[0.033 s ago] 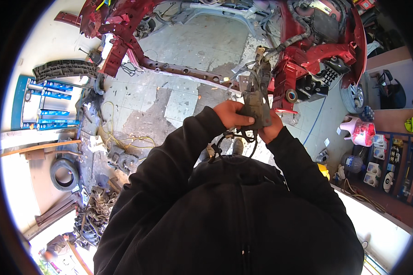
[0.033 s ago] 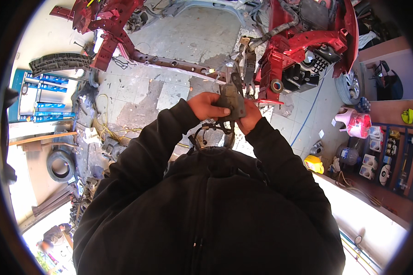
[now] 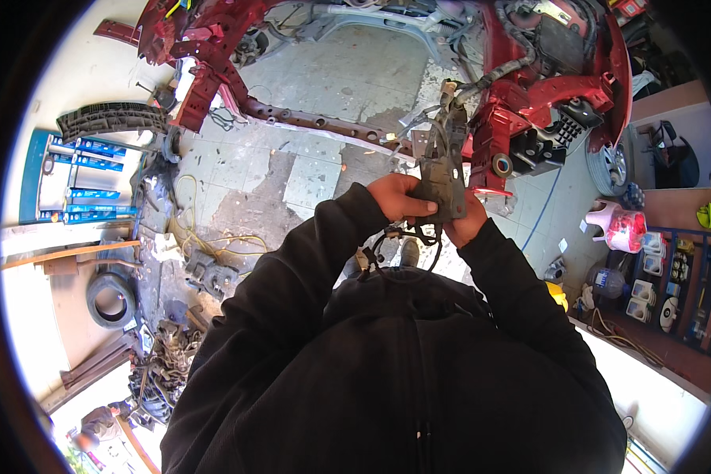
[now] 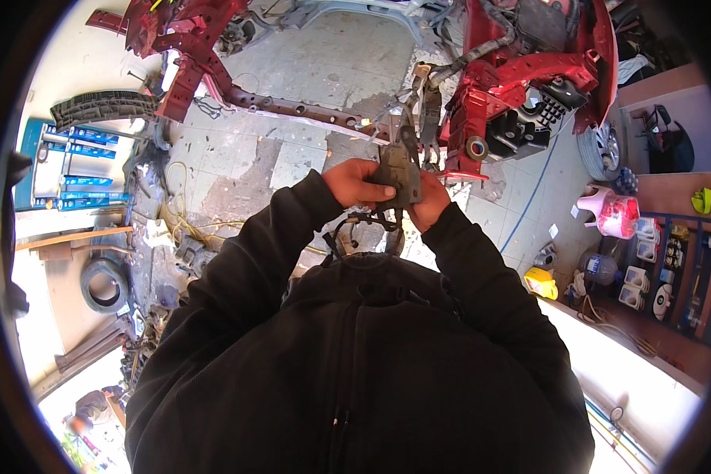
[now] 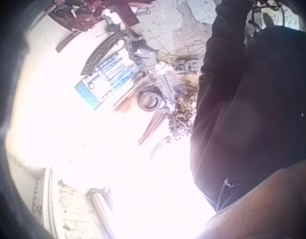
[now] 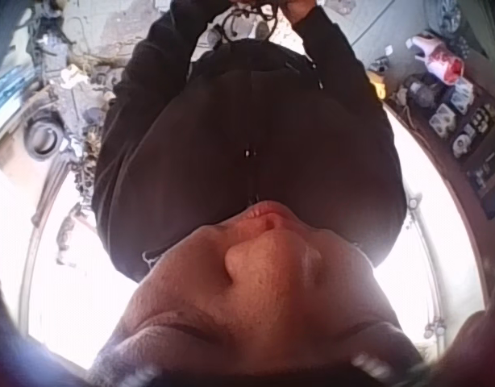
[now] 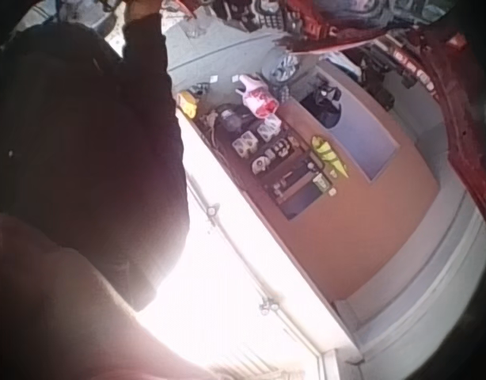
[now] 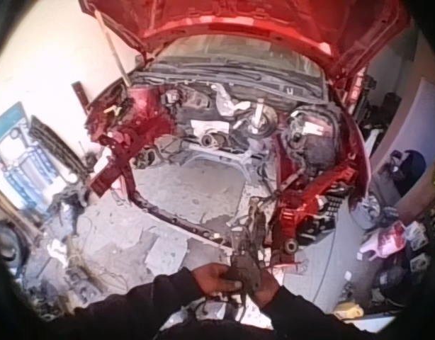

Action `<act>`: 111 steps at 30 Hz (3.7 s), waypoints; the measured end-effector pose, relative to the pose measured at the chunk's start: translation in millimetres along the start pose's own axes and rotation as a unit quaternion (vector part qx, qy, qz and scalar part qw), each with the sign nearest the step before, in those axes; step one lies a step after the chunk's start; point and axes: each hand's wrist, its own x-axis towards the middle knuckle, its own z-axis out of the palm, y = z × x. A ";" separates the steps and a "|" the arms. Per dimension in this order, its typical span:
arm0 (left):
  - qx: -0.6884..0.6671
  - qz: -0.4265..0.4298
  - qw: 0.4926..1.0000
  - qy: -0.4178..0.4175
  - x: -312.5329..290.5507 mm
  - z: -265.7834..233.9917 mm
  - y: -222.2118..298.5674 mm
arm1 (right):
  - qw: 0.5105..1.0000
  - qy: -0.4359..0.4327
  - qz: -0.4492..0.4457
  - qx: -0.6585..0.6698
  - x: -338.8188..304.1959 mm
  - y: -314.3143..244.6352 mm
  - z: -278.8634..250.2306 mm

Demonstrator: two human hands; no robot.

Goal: The person strips and twists wires in a harness, then uses pliers to crimp connectors onto the ends. The person continues to strip and twist additional wires along the harness. The work is performed in a cluttered auto repair shop with a red car frame visible.

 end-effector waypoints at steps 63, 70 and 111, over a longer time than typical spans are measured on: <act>-0.553 0.292 0.765 -0.153 -160.5 -4.0 -51.9 | 0.983 0.141 0.105 -0.049 -8.7 8.1 -18.7; -0.565 0.307 0.751 -0.152 -167.6 -7.1 -55.6 | 0.980 0.160 0.108 -0.054 -9.0 5.3 -6.4; 0.029 0.003 0.988 0.151 2.0 14.5 -79.9 | 0.950 0.235 0.020 -0.205 8.6 71.4 0.9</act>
